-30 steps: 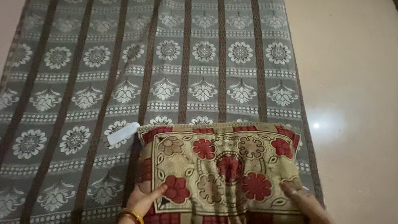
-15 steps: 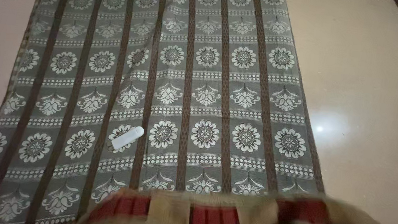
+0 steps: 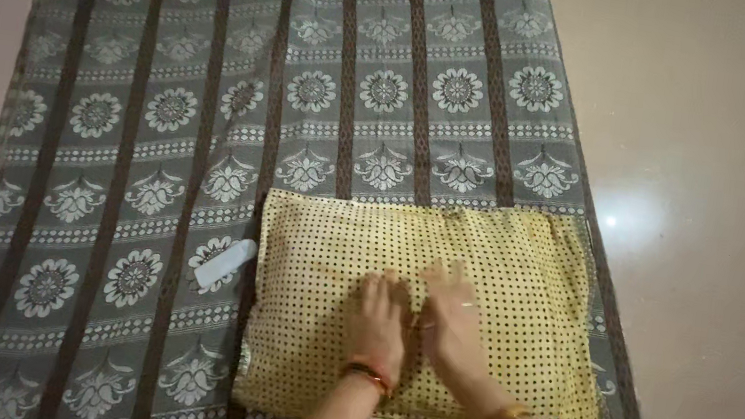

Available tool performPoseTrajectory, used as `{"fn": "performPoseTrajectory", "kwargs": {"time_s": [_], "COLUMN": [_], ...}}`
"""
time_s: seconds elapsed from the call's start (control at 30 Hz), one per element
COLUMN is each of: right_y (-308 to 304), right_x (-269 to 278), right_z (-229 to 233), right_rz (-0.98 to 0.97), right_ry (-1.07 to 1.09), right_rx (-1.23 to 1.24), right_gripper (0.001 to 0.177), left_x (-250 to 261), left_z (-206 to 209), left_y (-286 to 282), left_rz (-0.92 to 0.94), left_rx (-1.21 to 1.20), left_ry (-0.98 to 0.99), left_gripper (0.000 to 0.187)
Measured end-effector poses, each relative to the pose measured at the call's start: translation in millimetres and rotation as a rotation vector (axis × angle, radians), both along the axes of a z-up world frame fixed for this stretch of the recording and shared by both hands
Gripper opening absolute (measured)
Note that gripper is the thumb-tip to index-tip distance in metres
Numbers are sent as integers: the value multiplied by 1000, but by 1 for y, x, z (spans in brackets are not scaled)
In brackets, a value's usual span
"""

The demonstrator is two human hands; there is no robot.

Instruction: The person smooths a striped bedsheet on a wooden cot, then walks to a second bed and straightens a patterned sheet and a pillow. The person uses both hands to flatten the sheets and align the pillow on the second bed.

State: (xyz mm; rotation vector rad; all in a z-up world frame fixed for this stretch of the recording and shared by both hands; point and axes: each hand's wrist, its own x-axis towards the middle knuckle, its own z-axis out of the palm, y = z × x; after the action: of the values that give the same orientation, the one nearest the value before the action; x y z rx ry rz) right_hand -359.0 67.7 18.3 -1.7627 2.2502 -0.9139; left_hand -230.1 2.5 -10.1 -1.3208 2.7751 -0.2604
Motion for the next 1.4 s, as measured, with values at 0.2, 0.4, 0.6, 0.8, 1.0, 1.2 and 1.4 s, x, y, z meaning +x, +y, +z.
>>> {"fn": "performPoseTrajectory", "kwargs": {"time_s": [0.2, 0.4, 0.6, 0.8, 1.0, 1.2, 1.4], "right_y": [20, 47, -13, -9, 85, 148, 150], "right_x": [-29, -105, -31, -65, -119, -115, -114], "right_z": [-19, 7, -21, -25, -54, -100, -63], "right_rz": [80, -609, -12, -67, -628, -636, -811], "right_ry": [248, -8, 442, 393, -269, -341, -665], "right_rx": [395, 790, 553, 877, 805, 601, 802], "right_gripper": [59, 62, 73, 65, 84, 87, 113], "left_x": [22, 99, -26, 10, 125, 178, 172], "left_z": [7, 4, -8, -7, -63, -101, -69], "left_y": [-26, -75, -54, -83, -79, -5, 3], "left_rz": [-150, 650, 226, 159, 648, 1011, 1301], "left_rx": [653, 358, 469, 538, 466, 614, 1038], "left_ry": [-78, 55, 84, -106, 379, 492, 635], "left_gripper": [74, 81, 70, 70, 86, 81, 96]}}
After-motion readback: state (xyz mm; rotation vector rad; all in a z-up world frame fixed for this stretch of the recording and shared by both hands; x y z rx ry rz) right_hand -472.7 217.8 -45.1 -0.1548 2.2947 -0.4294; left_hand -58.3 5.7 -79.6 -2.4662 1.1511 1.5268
